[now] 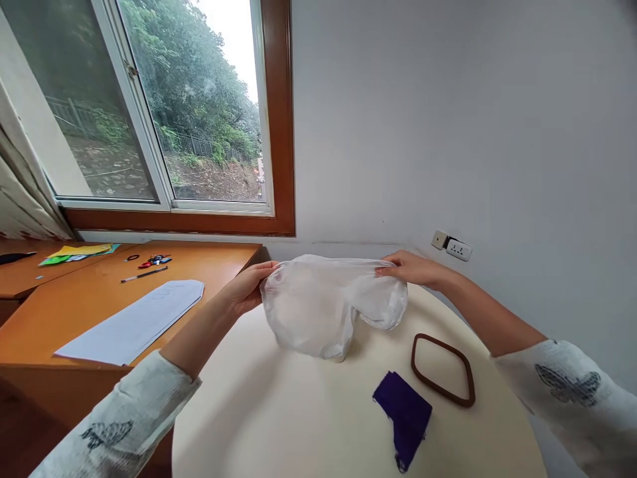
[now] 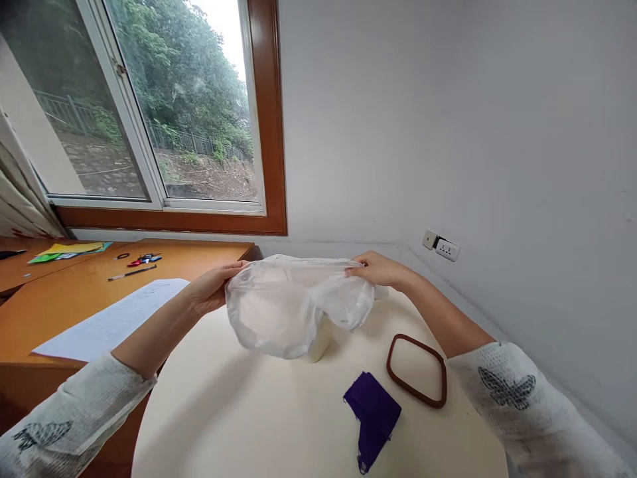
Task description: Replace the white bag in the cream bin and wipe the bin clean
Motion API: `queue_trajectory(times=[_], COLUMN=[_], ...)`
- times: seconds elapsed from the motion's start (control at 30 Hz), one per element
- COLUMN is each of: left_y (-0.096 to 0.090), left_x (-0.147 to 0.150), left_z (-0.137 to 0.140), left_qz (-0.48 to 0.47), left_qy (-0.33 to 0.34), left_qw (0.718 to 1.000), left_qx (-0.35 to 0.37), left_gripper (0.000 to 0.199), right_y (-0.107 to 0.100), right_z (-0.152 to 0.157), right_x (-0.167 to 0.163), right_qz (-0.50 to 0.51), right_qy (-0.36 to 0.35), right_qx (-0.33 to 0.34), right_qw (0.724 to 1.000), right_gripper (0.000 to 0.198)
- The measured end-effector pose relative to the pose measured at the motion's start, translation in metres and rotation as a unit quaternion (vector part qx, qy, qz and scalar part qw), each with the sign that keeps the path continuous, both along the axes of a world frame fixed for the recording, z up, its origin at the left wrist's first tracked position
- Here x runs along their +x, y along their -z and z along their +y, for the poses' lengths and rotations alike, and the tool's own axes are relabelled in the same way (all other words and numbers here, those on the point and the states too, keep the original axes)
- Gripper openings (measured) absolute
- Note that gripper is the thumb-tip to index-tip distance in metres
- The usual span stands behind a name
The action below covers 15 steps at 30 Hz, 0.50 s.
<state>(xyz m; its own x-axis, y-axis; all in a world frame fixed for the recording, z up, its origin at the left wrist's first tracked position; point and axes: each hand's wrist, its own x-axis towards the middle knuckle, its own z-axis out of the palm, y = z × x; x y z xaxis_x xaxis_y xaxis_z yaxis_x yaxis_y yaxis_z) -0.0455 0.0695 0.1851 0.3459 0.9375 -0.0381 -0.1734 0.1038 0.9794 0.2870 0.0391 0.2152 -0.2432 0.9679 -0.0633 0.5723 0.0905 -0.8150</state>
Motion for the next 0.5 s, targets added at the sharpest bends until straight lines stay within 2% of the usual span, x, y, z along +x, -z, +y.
queue_trajectory(times=[0.1,0.23,0.3,0.4,0.5], left_y=[0.005,0.006,0.005,0.006,0.013], left_x=[-0.003,-0.005,-0.005,-0.005,-0.006], left_z=[-0.007,-0.025,-0.032,-0.037,-0.031], left_qz=[0.026,0.123,0.176,0.23,0.233], left_qy=[0.039,0.08,0.124,0.18,0.154], left_qw=[0.998,0.988,0.976,0.956,0.96], left_qx=[-0.033,-0.041,-0.018,0.021,0.026], left_gripper=[0.014,0.029,0.035,0.033,0.03], right_y=[0.013,0.027,0.033,0.04,0.048], right_z=[0.004,0.01,0.013,0.017,0.024], right_x=[0.007,0.015,0.018,0.021,0.025], right_qz=[0.179,0.356,0.382,0.369,0.337], right_qy=[0.012,0.035,0.035,0.031,0.035], right_qx=[-0.044,-0.064,-0.078,-0.096,-0.104], right_qw=[0.983,0.932,0.92,0.924,0.935], right_gripper=[0.019,0.013,0.011,0.013,0.015])
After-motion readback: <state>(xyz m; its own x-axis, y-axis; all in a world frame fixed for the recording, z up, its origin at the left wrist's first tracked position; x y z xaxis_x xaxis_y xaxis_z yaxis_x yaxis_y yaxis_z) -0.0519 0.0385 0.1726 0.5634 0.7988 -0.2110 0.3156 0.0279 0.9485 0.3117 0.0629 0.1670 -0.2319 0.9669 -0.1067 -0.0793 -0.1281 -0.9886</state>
